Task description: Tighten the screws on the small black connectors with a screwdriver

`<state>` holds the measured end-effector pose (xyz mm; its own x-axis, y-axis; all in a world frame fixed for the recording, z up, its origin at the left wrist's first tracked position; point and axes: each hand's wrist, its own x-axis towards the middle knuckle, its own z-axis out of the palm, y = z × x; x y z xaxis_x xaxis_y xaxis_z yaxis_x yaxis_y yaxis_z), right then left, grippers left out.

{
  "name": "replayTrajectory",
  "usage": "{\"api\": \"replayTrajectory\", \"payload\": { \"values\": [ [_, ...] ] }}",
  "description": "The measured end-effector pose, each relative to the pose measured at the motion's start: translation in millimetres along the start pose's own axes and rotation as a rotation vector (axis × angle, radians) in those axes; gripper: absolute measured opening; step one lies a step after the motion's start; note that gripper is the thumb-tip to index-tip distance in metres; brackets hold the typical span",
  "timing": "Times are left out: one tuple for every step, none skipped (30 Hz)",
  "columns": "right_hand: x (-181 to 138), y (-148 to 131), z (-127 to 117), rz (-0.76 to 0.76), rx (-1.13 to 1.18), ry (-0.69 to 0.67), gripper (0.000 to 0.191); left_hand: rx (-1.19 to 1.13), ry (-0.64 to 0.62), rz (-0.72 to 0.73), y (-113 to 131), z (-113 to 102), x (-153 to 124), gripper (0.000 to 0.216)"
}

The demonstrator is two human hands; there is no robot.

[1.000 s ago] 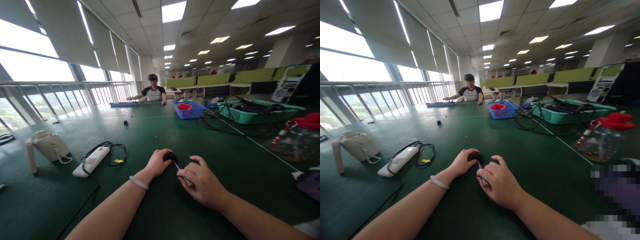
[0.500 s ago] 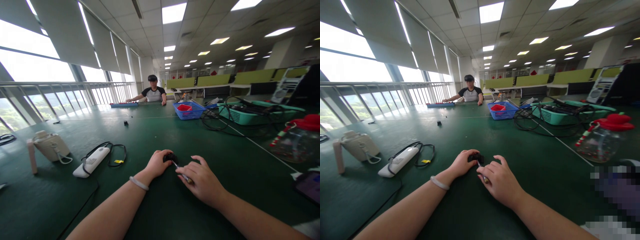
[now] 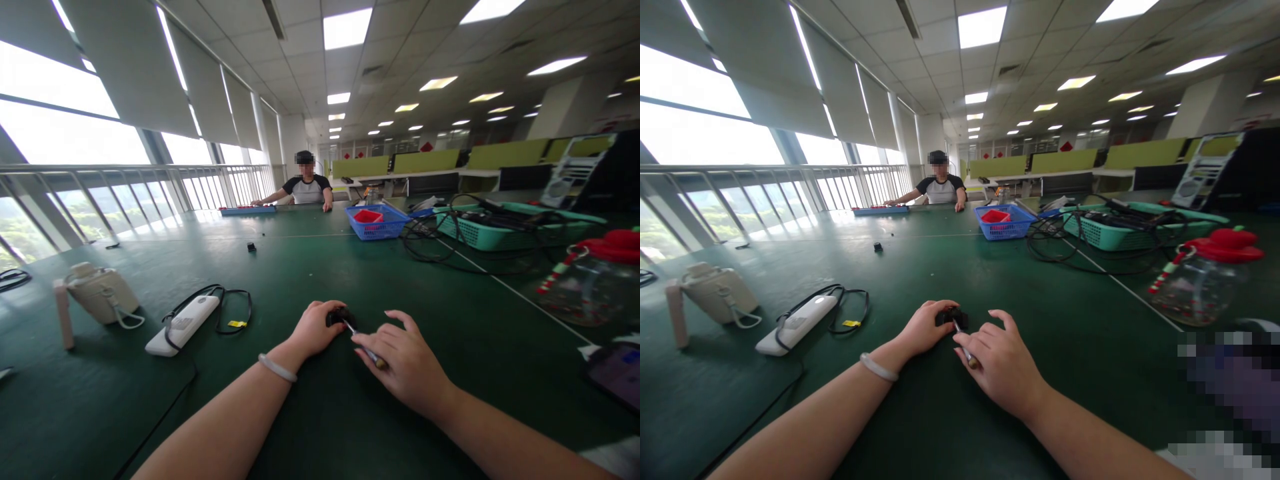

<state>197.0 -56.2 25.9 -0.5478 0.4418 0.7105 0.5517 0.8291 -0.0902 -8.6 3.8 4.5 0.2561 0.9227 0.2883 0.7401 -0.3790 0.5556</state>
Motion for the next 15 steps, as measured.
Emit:
{"api": "replayTrajectory", "payload": {
  "values": [
    [0.2,-0.3,-0.2,-0.003,-0.004,0.011,0.017,-0.001,-0.002,0.000,0.0,-0.2,0.0,0.044],
    [0.4,-0.5,-0.2,-0.004,-0.009,0.021,0.017,-0.003,-0.006,-0.001,0.0,-0.4,-0.1,0.045],
    [0.5,-0.5,-0.1,-0.004,-0.015,0.030,0.017,-0.006,-0.009,-0.003,-0.1,-0.5,-0.2,0.047],
    [0.6,-0.4,0.0,-0.002,-0.021,0.037,0.017,-0.010,-0.013,-0.004,-0.2,-0.6,-0.3,0.049],
    [0.6,-0.1,0.2,0.001,-0.025,0.043,0.017,-0.014,-0.016,-0.004,-0.3,-0.6,-0.3,0.051],
    [0.7,0.2,0.3,0.005,-0.029,0.048,0.017,-0.017,-0.021,-0.004,-0.6,-0.4,-0.3,0.052],
    [0.7,0.6,0.4,0.010,-0.032,0.056,0.017,-0.019,-0.024,-0.003,-1.0,-0.1,-0.2,0.053],
    [0.8,1.1,0.4,0.013,-0.034,0.062,0.017,-0.021,-0.027,-0.002,-1.4,0.3,-0.1,0.054],
    [0.9,1.4,0.3,0.015,-0.036,0.070,0.017,-0.021,-0.027,-0.001,-2.0,0.8,0.1,0.054],
    [1.1,1.7,0.1,0.016,-0.038,0.079,0.017,-0.021,-0.027,0.001,-2.5,1.3,0.2,0.055],
    [1.4,2.0,-0.3,0.016,-0.039,0.088,0.016,-0.022,-0.026,0.004,-3.1,1.9,0.4,0.056],
    [1.8,2.2,-0.7,0.015,-0.040,0.096,0.015,-0.024,-0.024,0.008,-3.6,2.3,0.5,0.056],
    [2.1,2.3,-1.2,0.013,-0.040,0.104,0.015,-0.026,-0.024,0.011,-4.1,2.7,0.5,0.057],
    [2.5,2.3,-1.7,0.012,-0.041,0.111,0.014,-0.028,-0.024,0.013,-4.5,3.1,0.6,0.058],
    [2.7,2.3,-2.3,0.011,-0.041,0.118,0.014,-0.027,-0.026,0.012,-4.8,3.2,0.5,0.059]
  ]
}}
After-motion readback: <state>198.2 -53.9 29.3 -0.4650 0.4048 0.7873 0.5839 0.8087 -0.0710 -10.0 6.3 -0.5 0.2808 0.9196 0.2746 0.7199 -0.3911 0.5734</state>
